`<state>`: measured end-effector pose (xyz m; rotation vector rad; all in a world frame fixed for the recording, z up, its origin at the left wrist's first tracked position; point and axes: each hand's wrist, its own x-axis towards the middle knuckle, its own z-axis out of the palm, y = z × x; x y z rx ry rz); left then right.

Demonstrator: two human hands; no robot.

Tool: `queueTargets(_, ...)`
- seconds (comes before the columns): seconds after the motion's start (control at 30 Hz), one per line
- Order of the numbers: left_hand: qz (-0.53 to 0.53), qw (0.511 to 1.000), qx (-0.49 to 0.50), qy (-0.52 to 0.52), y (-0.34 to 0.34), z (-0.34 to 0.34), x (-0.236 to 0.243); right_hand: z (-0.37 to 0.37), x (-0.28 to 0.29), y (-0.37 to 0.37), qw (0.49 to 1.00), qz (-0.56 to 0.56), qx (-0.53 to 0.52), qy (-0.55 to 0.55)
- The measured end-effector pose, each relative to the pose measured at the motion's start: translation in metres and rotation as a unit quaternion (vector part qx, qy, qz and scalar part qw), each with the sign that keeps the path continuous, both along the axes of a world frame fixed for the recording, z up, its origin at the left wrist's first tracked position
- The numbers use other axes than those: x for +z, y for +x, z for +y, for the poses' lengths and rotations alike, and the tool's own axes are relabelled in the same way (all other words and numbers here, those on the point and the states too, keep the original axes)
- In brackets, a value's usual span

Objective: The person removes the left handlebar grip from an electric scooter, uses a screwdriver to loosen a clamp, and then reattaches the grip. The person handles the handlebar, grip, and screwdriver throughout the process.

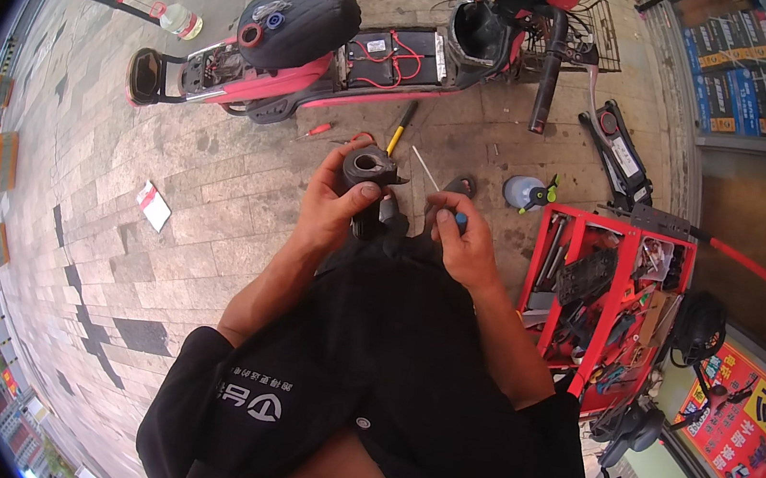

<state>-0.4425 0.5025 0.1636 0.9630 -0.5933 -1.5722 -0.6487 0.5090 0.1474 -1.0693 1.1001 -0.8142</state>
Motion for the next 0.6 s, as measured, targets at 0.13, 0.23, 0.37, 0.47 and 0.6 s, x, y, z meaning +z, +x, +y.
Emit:
queueTargets(0.13, -0.040, 0.999, -0.015, 0.015, 0.001, 0.000, -0.007, -0.002, 0.005, 0.001, 1.000, -0.005, 0.009, -0.005)
queueTargets(0.23, 0.102, 0.992, -0.024, 0.071, 0.003, 0.001, -0.017, -0.001, 0.006, 0.001, 1.000, -0.010, 0.012, 0.001)
queueTargets(0.37, 0.245, 0.963, -0.032, 0.109, 0.007, 0.002, -0.028, 0.001, 0.004, -0.002, 0.999, -0.026, 0.039, -0.005)
queueTargets(0.47, 0.268, 0.956, -0.023, 0.114, 0.012, 0.002, -0.030, 0.002, 0.005, -0.002, 0.997, -0.045, 0.054, -0.014)
queueTargets(0.6, 0.267, 0.958, -0.014, 0.103, 0.023, 0.002, -0.033, -0.002, 0.006, -0.002, 0.996, -0.051, 0.069, -0.020)
